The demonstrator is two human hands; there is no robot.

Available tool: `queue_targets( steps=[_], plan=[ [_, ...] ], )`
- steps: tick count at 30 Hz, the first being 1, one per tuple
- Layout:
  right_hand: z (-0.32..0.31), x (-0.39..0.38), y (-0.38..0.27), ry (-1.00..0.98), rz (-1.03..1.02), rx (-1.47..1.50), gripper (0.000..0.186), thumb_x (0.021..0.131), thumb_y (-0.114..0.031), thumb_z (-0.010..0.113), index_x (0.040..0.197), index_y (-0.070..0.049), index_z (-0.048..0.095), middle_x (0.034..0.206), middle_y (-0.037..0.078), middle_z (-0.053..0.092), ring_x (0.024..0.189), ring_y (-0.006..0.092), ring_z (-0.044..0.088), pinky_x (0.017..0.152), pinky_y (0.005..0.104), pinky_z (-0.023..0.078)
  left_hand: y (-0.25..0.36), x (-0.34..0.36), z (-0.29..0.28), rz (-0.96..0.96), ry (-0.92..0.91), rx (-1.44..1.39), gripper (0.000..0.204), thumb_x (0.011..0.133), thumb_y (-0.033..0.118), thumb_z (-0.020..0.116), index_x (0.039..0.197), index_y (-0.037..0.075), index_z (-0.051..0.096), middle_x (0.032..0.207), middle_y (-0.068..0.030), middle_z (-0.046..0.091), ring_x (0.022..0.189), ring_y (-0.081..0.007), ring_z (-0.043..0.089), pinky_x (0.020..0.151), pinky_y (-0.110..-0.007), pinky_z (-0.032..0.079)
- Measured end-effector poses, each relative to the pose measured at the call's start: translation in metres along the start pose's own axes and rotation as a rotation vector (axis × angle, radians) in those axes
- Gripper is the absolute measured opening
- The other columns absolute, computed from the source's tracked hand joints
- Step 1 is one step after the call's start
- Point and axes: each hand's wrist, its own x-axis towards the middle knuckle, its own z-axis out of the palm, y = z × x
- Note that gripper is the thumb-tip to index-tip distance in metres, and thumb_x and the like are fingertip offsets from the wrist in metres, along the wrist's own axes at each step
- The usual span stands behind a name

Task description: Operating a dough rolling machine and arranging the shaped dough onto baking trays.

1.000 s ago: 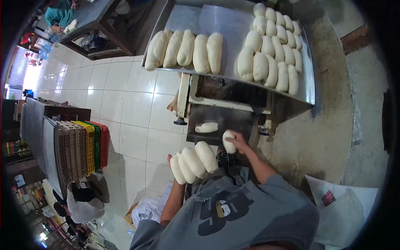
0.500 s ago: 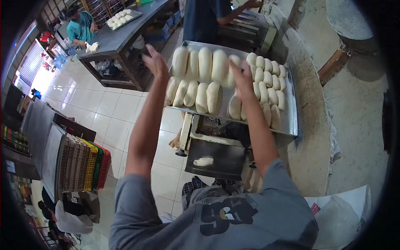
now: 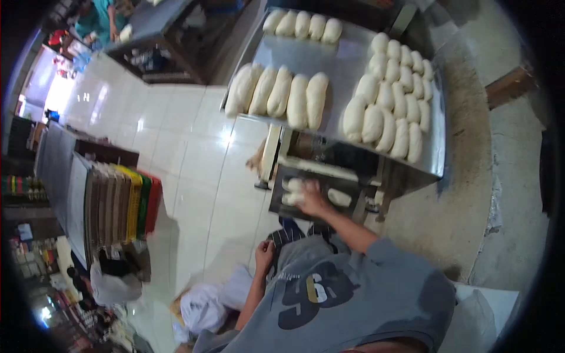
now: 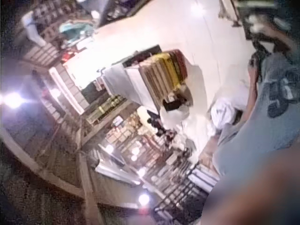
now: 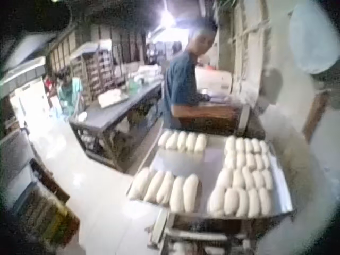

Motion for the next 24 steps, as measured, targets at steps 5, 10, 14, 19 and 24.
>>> queue_targets(
  steps=[5,10,14,19,24],
  plan=[
    [0.03,0.047,0.059,-0.308,0.249,0.113,0.074,0.083,-0.039,0.061,0.142,-0.011,0.026,0.125,0.023,0.048,0.108,0.039,0.051,0.09,0.0439,0.043,-0.087,-0.07,-0.023,-0.256,0.017,0.162,0.03,0.087,0.028,0.059,0.089,-0.001,0.064,0.073,-0.0095,0.065,0.068,-0.0158,0.061,0.064,-0.029,0.047],
    [0.035,0.051,0.023,-0.35,0.174,0.289,0.062,0.078,-0.029,0.067,0.131,-0.01,0.04,0.123,0.021,0.049,0.111,0.0399,0.049,0.091,0.0436,0.042,-0.074,-0.031,-0.021,-0.316,0.073,0.02,0.031,0.088,0.029,0.058,0.092,-0.001,0.063,0.078,-0.009,0.065,0.071,-0.0148,0.06,0.062,-0.028,0.046],
    [0.055,0.015,0.005,-0.166,0.191,0.585,0.056,0.074,-0.027,0.074,0.119,-0.008,0.047,0.102,0.017,0.057,0.089,0.031,0.06,0.077,0.041,0.047,0.02,0.024,0.016,-0.345,-0.142,-0.543,0.045,0.089,0.045,0.053,0.114,0.008,0.055,0.105,-0.007,0.062,0.089,-0.0162,0.06,0.076,-0.027,0.047],
    [-0.016,-0.032,-0.081,-0.754,0.196,1.006,0.055,0.075,-0.029,0.075,0.121,-0.005,0.054,0.095,0.013,0.058,0.08,0.0197,0.061,0.073,0.0313,0.049,0.093,0.034,0.03,-0.435,-0.291,-1.27,0.043,0.086,0.054,0.051,0.091,0.011,0.055,0.076,-0.0057,0.06,0.064,-0.0173,0.059,0.056,-0.032,0.05],
    [0.034,-0.001,-0.009,-0.14,0.161,0.309,0.065,0.071,-0.027,0.075,0.128,-0.012,0.048,0.103,0.013,0.056,0.09,0.0258,0.059,0.081,0.0372,0.047,0.056,0.025,0.02,-0.493,-0.134,-1.101,0.047,0.082,0.058,0.053,0.08,0.012,0.051,0.061,-0.0018,0.05,0.05,-0.016,0.05,0.048,-0.032,0.045]
  ],
)
